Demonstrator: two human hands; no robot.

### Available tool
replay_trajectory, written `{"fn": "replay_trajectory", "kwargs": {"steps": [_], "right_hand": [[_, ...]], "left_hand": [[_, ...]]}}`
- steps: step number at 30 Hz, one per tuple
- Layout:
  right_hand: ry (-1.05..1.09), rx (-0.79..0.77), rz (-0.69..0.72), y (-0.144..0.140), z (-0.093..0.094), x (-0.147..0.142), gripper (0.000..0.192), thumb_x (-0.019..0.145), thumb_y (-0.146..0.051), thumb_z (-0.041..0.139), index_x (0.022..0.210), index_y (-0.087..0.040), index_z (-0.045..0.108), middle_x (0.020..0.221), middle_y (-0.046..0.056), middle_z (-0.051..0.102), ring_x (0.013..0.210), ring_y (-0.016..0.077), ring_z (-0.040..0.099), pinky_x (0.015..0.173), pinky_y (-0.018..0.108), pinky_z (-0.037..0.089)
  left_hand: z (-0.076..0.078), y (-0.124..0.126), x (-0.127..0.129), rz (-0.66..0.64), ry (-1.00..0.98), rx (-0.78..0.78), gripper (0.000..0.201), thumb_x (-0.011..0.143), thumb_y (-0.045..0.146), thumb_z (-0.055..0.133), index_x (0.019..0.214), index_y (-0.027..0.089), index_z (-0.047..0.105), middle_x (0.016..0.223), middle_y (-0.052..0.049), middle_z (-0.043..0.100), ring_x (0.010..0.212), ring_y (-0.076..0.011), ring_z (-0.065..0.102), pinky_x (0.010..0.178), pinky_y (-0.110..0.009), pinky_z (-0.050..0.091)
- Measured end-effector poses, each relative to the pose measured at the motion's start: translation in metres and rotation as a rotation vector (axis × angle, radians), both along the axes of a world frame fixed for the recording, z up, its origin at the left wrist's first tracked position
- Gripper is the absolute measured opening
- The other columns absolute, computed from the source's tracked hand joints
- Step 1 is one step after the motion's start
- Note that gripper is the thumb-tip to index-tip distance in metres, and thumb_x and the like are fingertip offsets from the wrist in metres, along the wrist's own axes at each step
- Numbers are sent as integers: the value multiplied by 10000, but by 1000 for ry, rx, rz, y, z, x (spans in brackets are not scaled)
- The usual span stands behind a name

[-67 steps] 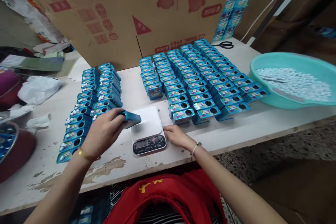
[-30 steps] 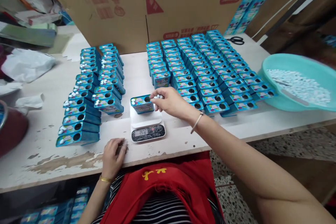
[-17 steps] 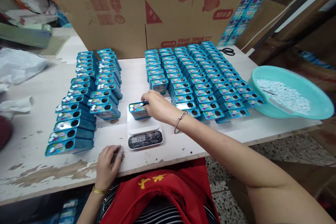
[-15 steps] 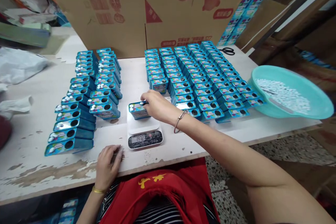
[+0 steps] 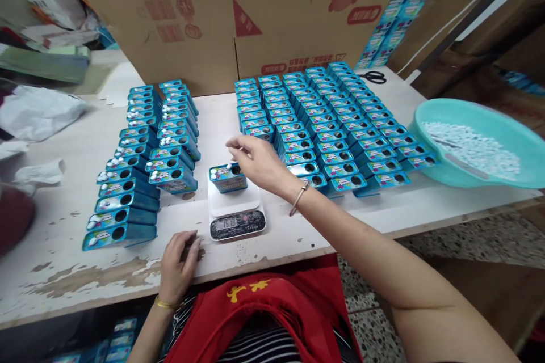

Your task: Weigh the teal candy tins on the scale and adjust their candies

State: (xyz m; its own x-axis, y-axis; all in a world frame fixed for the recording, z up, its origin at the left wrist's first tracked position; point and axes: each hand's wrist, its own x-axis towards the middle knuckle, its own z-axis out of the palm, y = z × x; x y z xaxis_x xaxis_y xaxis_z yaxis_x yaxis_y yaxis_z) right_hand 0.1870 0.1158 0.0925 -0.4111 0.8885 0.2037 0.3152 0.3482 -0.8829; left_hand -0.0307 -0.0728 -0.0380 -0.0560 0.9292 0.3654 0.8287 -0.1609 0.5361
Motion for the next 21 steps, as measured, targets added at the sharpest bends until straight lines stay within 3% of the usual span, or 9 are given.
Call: {"fn": "replay_trajectory", "kwargs": {"steps": [5, 9, 15, 21], "right_hand": [[144, -58, -172, -35, -22, 26, 218, 887, -302, 505, 958, -150, 643, 957, 69, 646, 845, 156, 601, 671, 265, 481], [88, -160, -186, -78, -60, 52, 241, 902, -342, 486, 937, -167, 648, 927, 68, 630, 824, 157, 593, 678, 267, 465], [100, -372, -370, -120, -120, 84, 337, 854, -452, 516, 927, -153, 654, 890, 87, 651, 791, 185, 601, 697, 292, 485], [105, -406, -348, -132, -140, 92, 333, 867, -446, 487, 931, -160, 645, 916, 89, 656, 800, 185, 608, 737, 302, 492]], "left_hand": [[50, 47, 15, -26, 146, 234, 467, 890, 313, 531, 1329, 188, 434, 1272, -139, 509, 1191, -258, 462, 1005, -421, 363], [79, 86, 21, -117, 328, 235, 554, 896, 465, 476, 1369, 186, 403, 1443, -146, 369, 1363, -315, 280, 1096, -490, 239], [84, 104, 35, -219, 490, 150, 558, 896, 508, 451, 1348, 181, 430, 1498, -132, 295, 1422, -309, 161, 1132, -513, 150], [83, 113, 57, -278, 479, 158, 561, 911, 521, 401, 1343, 162, 427, 1496, -143, 294, 1433, -300, 126, 1140, -536, 117]]}}
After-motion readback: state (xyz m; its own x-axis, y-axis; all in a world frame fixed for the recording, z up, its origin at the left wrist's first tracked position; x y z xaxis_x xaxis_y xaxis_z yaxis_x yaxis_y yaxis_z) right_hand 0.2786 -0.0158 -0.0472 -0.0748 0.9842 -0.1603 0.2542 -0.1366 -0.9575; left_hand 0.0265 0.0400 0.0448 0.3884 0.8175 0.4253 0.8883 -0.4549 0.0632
